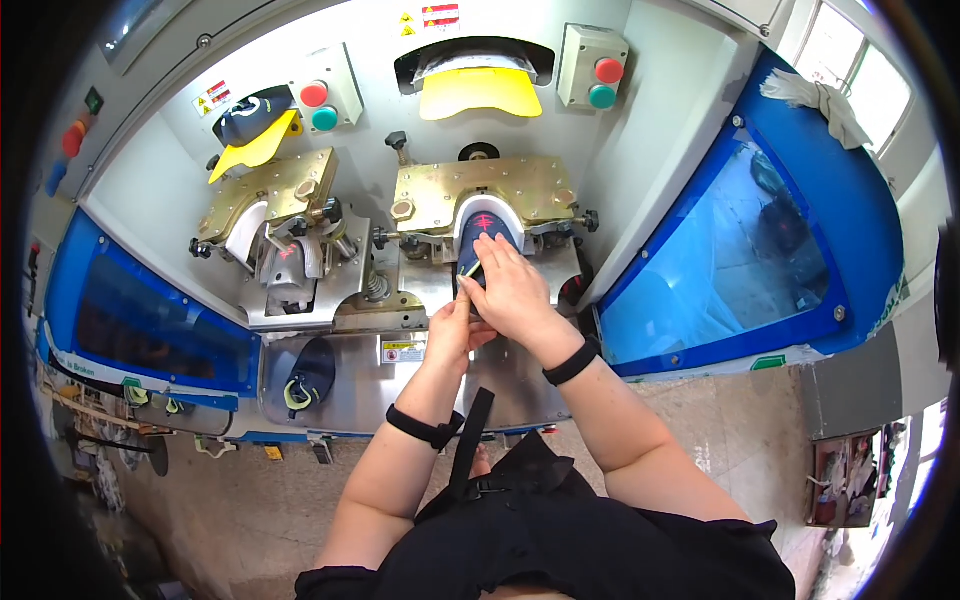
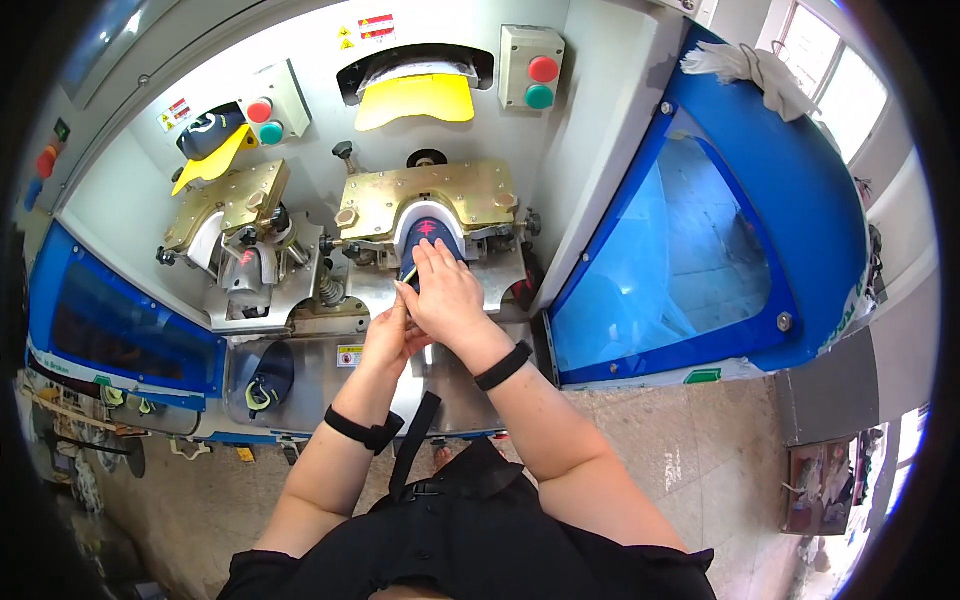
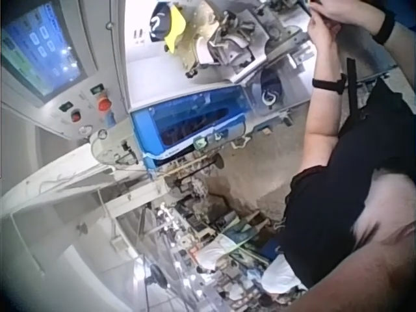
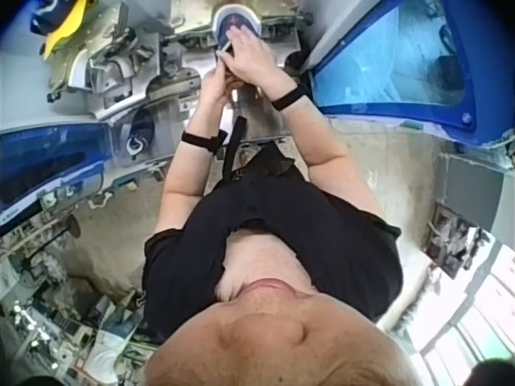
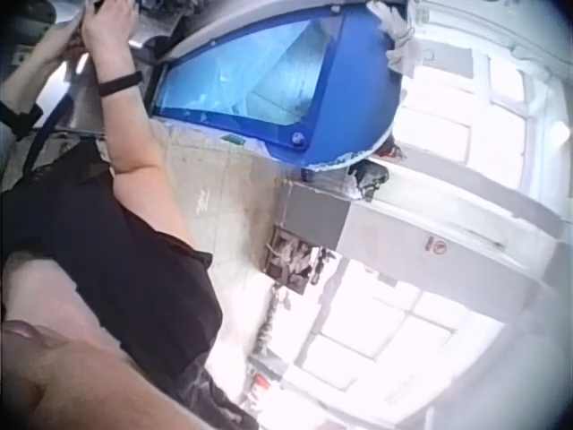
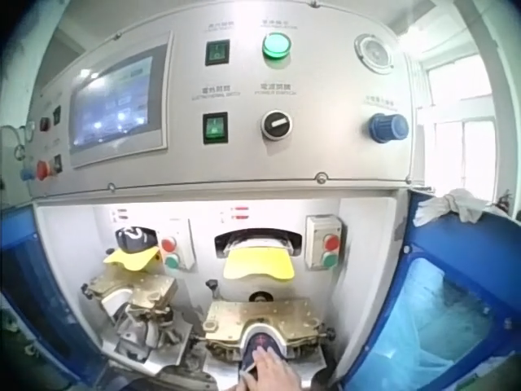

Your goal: Operating a machine to shape or process shoes in a manufacturing facility.

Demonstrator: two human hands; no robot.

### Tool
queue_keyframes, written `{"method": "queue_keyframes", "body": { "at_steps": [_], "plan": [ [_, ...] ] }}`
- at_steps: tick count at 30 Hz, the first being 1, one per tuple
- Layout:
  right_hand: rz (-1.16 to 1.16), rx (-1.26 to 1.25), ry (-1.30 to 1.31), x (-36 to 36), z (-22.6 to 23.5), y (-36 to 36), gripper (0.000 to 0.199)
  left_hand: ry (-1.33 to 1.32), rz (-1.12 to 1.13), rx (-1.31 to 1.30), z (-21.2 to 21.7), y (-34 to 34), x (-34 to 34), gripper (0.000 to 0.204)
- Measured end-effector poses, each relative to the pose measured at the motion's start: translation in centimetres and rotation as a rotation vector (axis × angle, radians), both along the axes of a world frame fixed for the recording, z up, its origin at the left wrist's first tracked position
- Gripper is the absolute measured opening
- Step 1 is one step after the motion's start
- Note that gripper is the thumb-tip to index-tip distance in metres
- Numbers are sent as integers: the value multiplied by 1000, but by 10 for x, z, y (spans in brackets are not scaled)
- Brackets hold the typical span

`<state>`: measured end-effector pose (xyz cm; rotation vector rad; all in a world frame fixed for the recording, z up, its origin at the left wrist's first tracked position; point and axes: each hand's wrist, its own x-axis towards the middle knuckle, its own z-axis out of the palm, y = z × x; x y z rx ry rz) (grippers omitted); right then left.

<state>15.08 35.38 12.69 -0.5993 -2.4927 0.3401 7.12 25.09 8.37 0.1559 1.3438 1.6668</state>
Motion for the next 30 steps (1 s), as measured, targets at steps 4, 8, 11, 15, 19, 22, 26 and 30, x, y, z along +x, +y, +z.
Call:
{"method": "queue_keyframes", "body": {
  "at_steps": [4, 8, 11, 15, 19, 22, 26, 30],
  "plan": [
    [-42, 49, -40, 1, -2, -4, 59, -11, -26, -38, -1, 0, 2, 55],
    [-59, 53, -61, 1, -3, -7, 60, -44, -33, 71, -11, -5, -3, 55],
    [-86, 74, -124, 2, -2, -11, 63, 168, 28, -55, -38, -47, -16, 41],
    [-107, 62, 13, 18, -4, -35, 63, 1388, 573, -473, -84, -168, -101, 32],
    [201, 169, 91, 67, -24, -100, 52, 1290, 793, -874, -130, -283, -193, 44],
    [343, 41, 22, 84, -38, -135, 39, 887, 481, -778, -165, -317, -201, 55],
    [437, -33, 72, 79, -43, -149, 33, 898, 396, -891, -173, -291, -165, 39],
    [602, -174, 35, 59, -54, -165, 28, 636, 189, -779, -150, -234, -104, 54]
  ]
}}
